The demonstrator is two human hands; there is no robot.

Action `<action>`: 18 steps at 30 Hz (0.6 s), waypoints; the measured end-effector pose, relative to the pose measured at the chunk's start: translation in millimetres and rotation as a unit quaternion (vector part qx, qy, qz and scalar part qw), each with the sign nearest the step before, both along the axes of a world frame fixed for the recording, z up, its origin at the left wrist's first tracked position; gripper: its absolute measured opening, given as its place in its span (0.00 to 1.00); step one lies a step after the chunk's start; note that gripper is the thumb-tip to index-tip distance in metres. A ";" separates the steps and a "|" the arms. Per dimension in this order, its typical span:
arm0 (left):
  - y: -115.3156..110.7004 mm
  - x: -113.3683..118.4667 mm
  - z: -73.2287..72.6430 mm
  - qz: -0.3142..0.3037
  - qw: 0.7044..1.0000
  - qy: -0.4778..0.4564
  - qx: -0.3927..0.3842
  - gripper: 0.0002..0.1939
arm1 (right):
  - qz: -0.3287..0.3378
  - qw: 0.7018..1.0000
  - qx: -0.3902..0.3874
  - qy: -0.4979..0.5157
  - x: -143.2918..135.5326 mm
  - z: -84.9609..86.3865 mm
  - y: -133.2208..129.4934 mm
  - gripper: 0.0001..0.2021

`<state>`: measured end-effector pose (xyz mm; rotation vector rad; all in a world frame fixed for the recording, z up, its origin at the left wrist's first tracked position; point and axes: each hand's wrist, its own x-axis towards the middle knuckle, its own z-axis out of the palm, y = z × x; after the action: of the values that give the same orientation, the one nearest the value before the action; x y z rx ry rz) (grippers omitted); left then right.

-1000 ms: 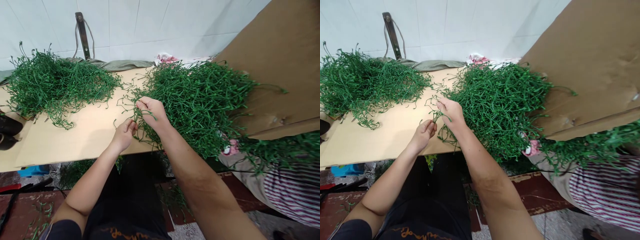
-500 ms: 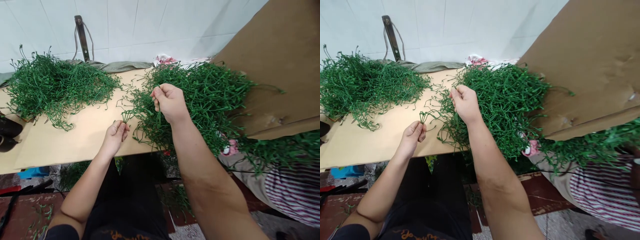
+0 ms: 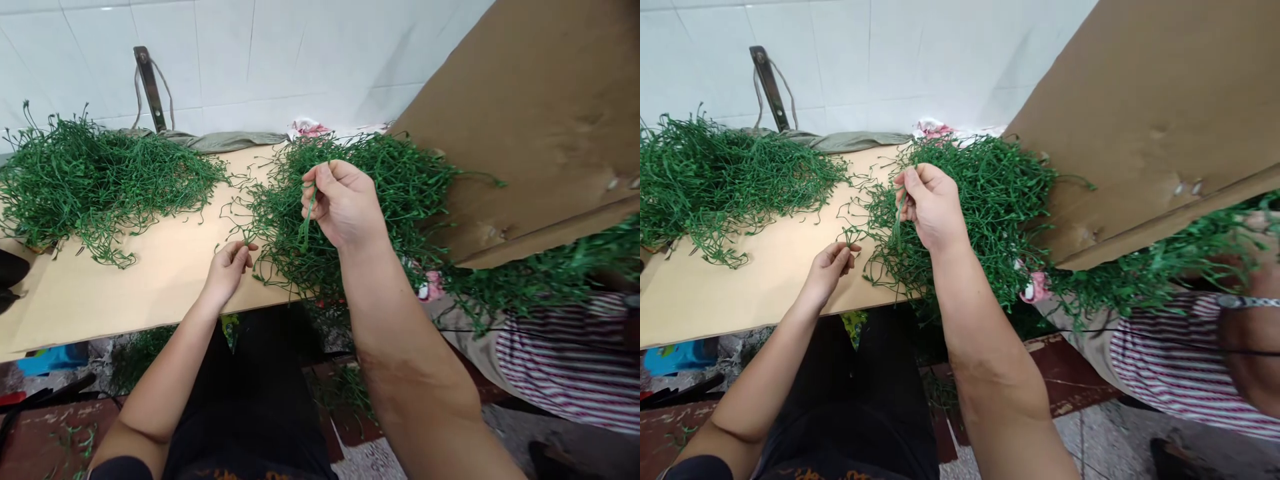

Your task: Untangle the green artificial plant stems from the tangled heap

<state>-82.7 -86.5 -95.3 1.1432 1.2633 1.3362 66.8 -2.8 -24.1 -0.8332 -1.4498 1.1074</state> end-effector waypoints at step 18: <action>4.3 35.7 -9.6 -0.087 0.851 0.511 0.079 0.14 | -0.177 0.955 0.107 0.211 61.3 111.7 -6.5 0.14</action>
<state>-47.1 -82.2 -104.9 2.1811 1.7116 0.6505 128.1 -9.3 87.6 -0.6233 -0.9926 0.7798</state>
